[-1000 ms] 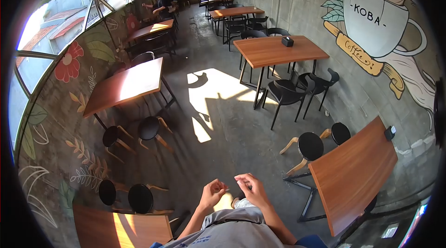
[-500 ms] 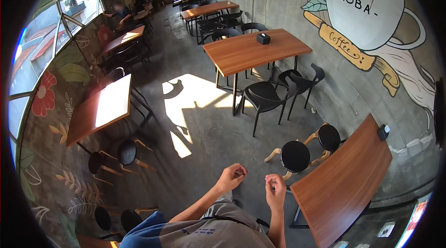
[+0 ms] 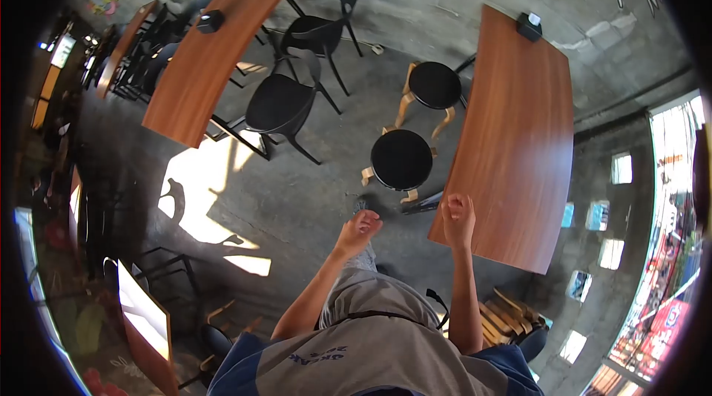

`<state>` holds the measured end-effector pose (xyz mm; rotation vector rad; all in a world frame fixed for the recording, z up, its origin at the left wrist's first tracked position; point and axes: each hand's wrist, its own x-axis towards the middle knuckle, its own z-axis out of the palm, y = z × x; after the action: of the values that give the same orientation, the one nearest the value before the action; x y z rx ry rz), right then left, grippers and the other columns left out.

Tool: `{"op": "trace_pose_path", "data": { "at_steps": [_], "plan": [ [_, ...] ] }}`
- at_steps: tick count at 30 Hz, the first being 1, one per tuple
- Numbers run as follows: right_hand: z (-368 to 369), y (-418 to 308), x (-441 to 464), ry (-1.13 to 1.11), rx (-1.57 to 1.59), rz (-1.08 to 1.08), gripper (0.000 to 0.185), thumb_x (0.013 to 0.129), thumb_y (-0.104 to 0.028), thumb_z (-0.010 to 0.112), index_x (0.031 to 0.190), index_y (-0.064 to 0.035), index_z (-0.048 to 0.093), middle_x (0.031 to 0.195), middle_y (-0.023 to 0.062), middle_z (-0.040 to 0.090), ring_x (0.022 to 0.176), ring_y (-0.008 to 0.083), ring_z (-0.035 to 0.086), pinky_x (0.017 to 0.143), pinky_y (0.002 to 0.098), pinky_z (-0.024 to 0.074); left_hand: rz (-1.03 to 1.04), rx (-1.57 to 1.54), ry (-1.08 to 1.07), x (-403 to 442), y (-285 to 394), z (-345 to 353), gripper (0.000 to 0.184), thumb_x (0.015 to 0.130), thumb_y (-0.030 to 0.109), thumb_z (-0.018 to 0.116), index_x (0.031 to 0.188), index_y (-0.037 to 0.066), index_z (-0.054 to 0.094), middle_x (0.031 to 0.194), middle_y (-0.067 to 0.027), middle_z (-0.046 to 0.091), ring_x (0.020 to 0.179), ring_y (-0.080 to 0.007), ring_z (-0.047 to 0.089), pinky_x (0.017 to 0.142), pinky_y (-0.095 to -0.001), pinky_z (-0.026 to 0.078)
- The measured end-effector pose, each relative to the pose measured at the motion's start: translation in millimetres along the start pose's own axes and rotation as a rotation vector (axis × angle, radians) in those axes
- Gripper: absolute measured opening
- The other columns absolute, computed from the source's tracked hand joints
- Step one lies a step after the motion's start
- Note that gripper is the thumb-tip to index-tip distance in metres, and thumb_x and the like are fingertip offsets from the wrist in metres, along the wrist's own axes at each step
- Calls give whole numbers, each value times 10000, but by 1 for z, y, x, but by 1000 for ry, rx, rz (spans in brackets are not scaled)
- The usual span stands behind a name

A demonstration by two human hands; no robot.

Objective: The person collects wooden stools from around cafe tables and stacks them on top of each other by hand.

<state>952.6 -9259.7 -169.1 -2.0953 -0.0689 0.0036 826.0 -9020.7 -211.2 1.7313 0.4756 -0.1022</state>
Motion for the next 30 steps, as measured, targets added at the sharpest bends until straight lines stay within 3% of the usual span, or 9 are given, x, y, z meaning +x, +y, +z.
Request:
{"op": "trace_pose_path", "data": {
  "at_steps": [4,7,9,11,12,20,22,26,30],
  "plan": [
    [30,66,91,58,-231,98,286,893,-161,697,1145,-55,615,1165,158,585,1170,340,555,943,434,502,-152,80,-127,118,-101,-5,233,944,234,672,1020,13,671,911,-99,737,822,-183,715,752,-317,564],
    [52,94,164,141,-578,185,470,891,-242,701,1308,-88,548,1352,168,496,1334,375,420,1082,498,378,-455,17,-180,199,-164,-14,246,949,228,639,1011,-9,670,895,-106,740,760,-174,711,711,-307,568],
    [61,113,211,157,-704,150,562,887,-277,702,1385,-114,498,1454,162,424,1388,371,363,1101,510,352,-472,153,-148,250,-210,-19,273,945,268,615,965,5,687,860,-96,735,726,-163,698,686,-322,562],
    [72,131,251,176,-773,103,629,883,-303,702,1440,-138,460,1530,153,366,1429,364,318,1121,523,322,-475,480,-130,303,-256,-21,384,931,376,559,1085,53,699,1011,-193,737,965,-370,706,843,-459,559],
    [77,139,267,188,-780,77,650,882,-311,701,1457,-148,446,1555,147,344,1444,360,300,1131,530,304,-520,478,-116,328,-265,-20,392,931,381,547,1099,62,701,1051,-198,725,1012,-396,680,876,-481,539],
    [97,153,300,202,-931,134,716,846,-331,708,1487,-179,429,1583,135,328,1453,330,296,1130,521,256,-553,402,-54,497,-246,39,550,949,524,529,1119,31,701,1105,-221,713,1102,-396,655,941,-487,499],
    [98,156,302,202,-961,135,713,840,-327,704,1483,-173,435,1576,133,337,1441,330,311,1118,511,264,-697,438,-153,531,-248,59,652,949,602,481,1180,28,684,1171,-207,698,1151,-388,635,969,-489,487],
    [99,163,304,185,-970,149,722,836,-332,695,1486,-165,426,1565,133,347,1415,343,335,1110,524,263,-861,544,-201,567,-287,112,847,924,741,370,1309,34,633,1328,-194,629,1272,-371,566,1031,-496,451],
    [99,171,302,184,-984,136,697,875,-396,653,1491,-164,423,1561,121,354,1379,341,365,1089,512,278,-927,508,-183,571,-250,115,978,886,826,292,1345,23,610,1390,-203,581,1334,-367,512,1068,-501,416]
  ]
}}
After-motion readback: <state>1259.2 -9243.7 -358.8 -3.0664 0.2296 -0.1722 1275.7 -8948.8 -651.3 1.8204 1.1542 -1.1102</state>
